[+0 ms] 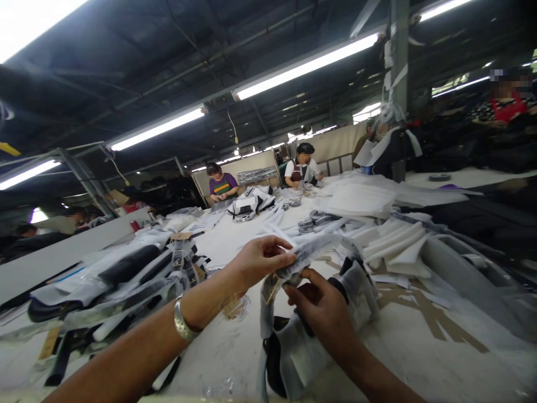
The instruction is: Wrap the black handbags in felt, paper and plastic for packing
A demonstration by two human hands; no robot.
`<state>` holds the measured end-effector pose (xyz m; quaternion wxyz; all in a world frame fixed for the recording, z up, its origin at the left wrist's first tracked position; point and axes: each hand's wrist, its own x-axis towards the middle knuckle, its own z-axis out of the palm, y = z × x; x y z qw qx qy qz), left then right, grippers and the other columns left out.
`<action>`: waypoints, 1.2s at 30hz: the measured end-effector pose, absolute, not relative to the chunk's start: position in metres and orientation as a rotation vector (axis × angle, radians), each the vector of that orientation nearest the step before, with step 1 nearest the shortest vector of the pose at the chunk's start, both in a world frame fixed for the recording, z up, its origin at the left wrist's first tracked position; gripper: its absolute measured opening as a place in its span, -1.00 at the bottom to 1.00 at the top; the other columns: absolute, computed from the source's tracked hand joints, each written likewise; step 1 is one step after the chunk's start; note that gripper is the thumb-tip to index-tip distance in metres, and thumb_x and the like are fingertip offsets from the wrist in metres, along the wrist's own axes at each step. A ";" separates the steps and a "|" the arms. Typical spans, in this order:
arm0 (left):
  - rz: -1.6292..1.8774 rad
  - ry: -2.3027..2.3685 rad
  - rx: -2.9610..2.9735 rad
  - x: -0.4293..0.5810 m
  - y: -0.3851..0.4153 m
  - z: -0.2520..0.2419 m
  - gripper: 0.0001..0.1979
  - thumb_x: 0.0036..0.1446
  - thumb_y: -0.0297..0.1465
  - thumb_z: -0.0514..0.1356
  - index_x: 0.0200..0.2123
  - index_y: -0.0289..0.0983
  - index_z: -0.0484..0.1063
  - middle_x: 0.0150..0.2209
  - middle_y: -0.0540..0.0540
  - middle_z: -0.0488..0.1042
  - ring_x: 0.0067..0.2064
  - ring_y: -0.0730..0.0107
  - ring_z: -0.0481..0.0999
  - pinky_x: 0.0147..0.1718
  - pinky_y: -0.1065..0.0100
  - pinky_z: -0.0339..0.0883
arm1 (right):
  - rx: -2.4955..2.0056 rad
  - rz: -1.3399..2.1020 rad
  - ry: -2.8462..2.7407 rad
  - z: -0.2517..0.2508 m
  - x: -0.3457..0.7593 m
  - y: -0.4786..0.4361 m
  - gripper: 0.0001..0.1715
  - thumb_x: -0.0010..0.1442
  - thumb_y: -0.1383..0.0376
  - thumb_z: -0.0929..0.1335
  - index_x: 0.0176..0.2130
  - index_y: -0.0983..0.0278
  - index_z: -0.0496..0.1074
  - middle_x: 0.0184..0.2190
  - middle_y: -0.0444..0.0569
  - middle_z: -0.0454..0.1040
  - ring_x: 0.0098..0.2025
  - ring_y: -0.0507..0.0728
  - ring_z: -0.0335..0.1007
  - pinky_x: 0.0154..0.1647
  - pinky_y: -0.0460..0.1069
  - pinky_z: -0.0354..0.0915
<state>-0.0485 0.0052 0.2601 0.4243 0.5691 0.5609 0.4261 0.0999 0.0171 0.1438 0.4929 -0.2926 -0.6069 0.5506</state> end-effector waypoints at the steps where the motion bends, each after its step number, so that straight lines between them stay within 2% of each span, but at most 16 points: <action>1: 1.069 1.407 1.425 -0.048 0.005 0.261 -0.59 -0.13 -0.20 0.48 -0.26 -0.30 0.51 -0.39 0.00 0.50 -0.36 0.47 0.44 -0.35 0.44 0.27 | -0.694 1.342 -1.468 0.145 0.098 0.015 -0.54 0.13 0.02 0.47 -0.12 0.27 0.44 -0.49 -0.07 0.58 -0.40 0.13 0.54 -0.34 -0.05 0.38; 4: 1.052 1.443 1.458 -0.047 0.002 0.262 -0.62 -0.11 -0.17 0.46 -0.33 -0.31 0.49 -0.39 0.00 0.49 -0.35 0.47 0.43 -0.34 0.44 0.27 | -0.662 1.355 -1.447 0.145 0.093 0.011 -0.59 0.14 0.05 0.47 -0.15 0.27 0.44 -0.48 -0.08 0.58 -0.40 0.12 0.55 -0.33 -0.06 0.40; 8: 0.934 1.565 1.522 -0.051 -0.005 0.264 -0.59 0.00 -0.06 0.38 -0.29 -0.31 0.53 -0.37 -0.02 0.51 -0.33 0.40 0.44 -0.31 0.40 0.26 | -0.625 1.370 -1.423 0.145 0.089 0.006 -0.63 0.14 0.06 0.47 -0.17 0.25 0.44 -0.47 -0.10 0.58 -0.40 0.12 0.55 -0.35 -0.07 0.42; 11: 0.833 1.519 1.509 -0.056 -0.013 0.270 -0.57 0.09 -0.03 0.31 -0.20 -0.29 0.54 -0.28 -0.06 0.54 -0.22 0.32 0.47 -0.20 0.36 0.28 | -0.605 1.384 -1.422 0.145 0.087 0.002 -0.63 0.14 0.06 0.47 -0.18 0.24 0.43 -0.45 -0.10 0.57 -0.40 0.12 0.55 -0.36 -0.06 0.43; 14: 0.729 1.340 1.469 -0.064 -0.021 0.277 -0.61 0.16 -0.09 0.28 -0.10 -0.27 0.52 -0.18 -0.08 0.56 -0.08 0.26 0.48 -0.04 0.32 0.27 | -0.597 1.380 -1.441 0.143 0.086 0.000 -0.63 0.15 0.07 0.47 -0.14 0.23 0.43 -0.42 -0.11 0.57 -0.41 0.12 0.54 -0.37 -0.05 0.45; 16: 0.688 1.290 1.473 -0.069 -0.025 0.279 -0.64 0.19 -0.12 0.28 -0.11 -0.28 0.53 -0.16 -0.08 0.57 -0.06 0.26 0.48 -0.01 0.32 0.25 | -0.570 1.341 -1.479 0.141 0.087 -0.001 -0.66 0.18 0.11 0.45 -0.11 0.22 0.43 -0.35 -0.10 0.58 -0.36 0.12 0.55 -0.32 -0.04 0.46; 20: 0.671 1.329 1.460 -0.074 -0.029 0.279 -0.64 0.18 -0.09 0.27 -0.23 -0.30 0.55 -0.25 -0.07 0.56 -0.18 0.30 0.48 -0.10 0.34 0.27 | -0.575 1.084 -1.619 0.144 0.089 -0.001 -0.81 0.20 0.25 0.44 -0.15 0.20 0.46 -0.24 -0.07 0.55 -0.24 0.13 0.53 -0.22 -0.03 0.43; 24: 0.673 1.300 1.354 -0.067 -0.029 0.269 -0.63 0.13 -0.10 0.32 -0.22 -0.31 0.54 -0.25 -0.10 0.55 -0.22 0.29 0.49 -0.18 0.34 0.33 | -0.555 0.818 -1.718 0.149 0.094 -0.003 -0.88 0.17 0.31 0.47 -0.31 0.23 0.43 -0.34 -0.11 0.49 -0.36 0.07 0.45 -0.30 -0.06 0.35; 28: 0.841 1.203 1.207 -0.060 -0.031 0.247 -0.64 0.12 -0.14 0.34 -0.17 -0.32 0.53 -0.26 -0.13 0.55 -0.25 0.28 0.52 -0.20 0.33 0.39 | -0.437 0.633 -1.796 0.139 0.122 0.003 -0.90 0.28 0.28 0.40 -0.31 0.22 0.43 -0.34 -0.10 0.49 -0.27 0.08 0.45 -0.22 -0.06 0.34; 31: 0.947 1.187 1.122 -0.061 -0.033 0.230 -0.63 0.14 -0.14 0.33 -0.11 -0.30 0.54 -0.25 -0.14 0.57 -0.24 0.25 0.55 -0.17 0.29 0.42 | -0.677 0.521 -1.769 0.114 0.173 0.023 -0.87 0.33 0.21 0.35 -0.25 0.20 0.44 -0.27 -0.06 0.53 -0.22 0.11 0.47 -0.16 -0.04 0.37; 36: 1.115 1.248 1.047 -0.065 -0.020 0.225 -0.60 0.09 -0.14 0.37 -0.12 -0.29 0.54 -0.24 -0.13 0.59 -0.26 0.26 0.57 -0.20 0.31 0.44 | -1.627 0.308 -1.913 0.057 0.275 0.081 -0.73 0.33 0.10 0.27 -0.11 0.21 0.40 -0.15 0.01 0.54 -0.26 0.13 0.50 -0.17 0.00 0.36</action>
